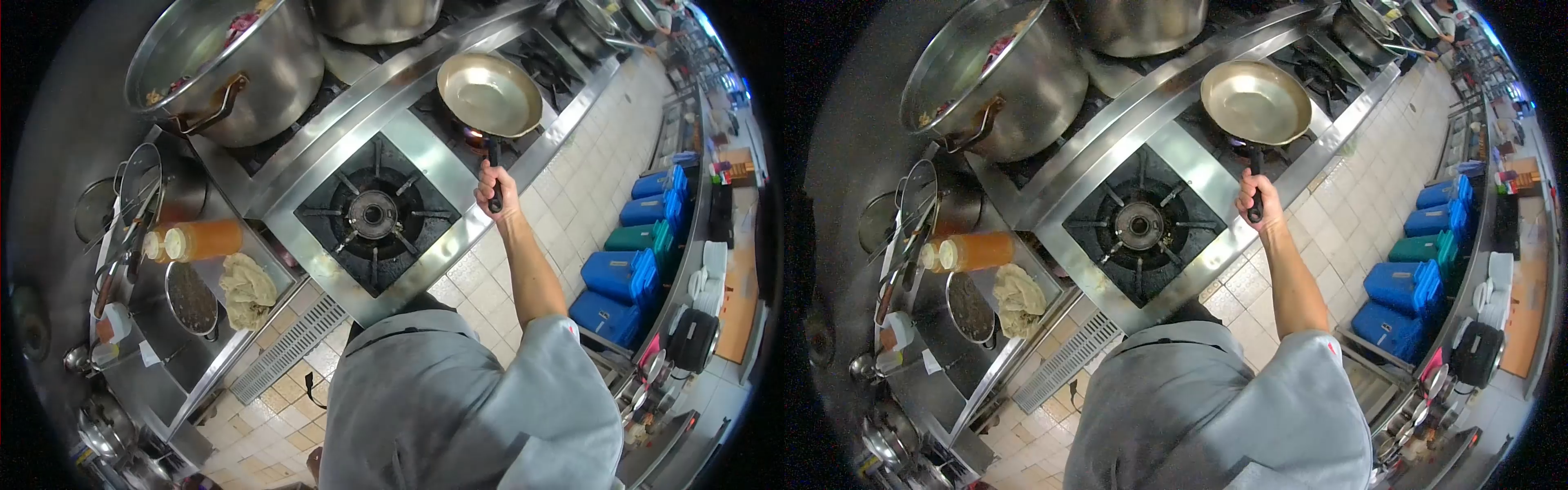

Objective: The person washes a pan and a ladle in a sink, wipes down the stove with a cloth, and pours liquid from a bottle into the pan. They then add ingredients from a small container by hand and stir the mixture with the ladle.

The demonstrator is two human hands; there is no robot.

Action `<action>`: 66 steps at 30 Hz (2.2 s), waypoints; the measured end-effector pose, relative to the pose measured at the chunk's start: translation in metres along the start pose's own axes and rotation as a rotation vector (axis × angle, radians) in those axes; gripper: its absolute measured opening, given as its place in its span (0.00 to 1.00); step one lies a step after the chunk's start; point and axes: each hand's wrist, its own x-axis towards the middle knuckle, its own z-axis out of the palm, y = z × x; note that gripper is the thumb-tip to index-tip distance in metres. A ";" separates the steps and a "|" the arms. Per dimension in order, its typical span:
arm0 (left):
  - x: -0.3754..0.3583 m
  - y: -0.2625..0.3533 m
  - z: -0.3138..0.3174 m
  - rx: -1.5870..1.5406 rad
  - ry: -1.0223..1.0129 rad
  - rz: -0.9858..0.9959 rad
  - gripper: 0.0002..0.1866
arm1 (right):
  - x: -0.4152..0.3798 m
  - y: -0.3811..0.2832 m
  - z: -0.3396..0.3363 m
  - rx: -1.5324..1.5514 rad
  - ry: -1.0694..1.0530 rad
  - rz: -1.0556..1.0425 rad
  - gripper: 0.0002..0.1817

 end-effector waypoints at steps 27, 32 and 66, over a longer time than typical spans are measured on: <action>0.164 0.481 0.044 0.108 0.453 0.462 0.43 | -0.087 0.026 -0.055 -0.369 0.283 -0.004 0.24; 0.191 0.484 0.064 0.319 0.396 0.636 0.34 | -0.134 0.046 -0.094 -0.385 0.469 -0.036 0.24; 0.098 0.480 0.156 0.463 0.164 1.562 0.23 | -0.286 0.166 -0.138 -0.518 0.771 0.151 0.18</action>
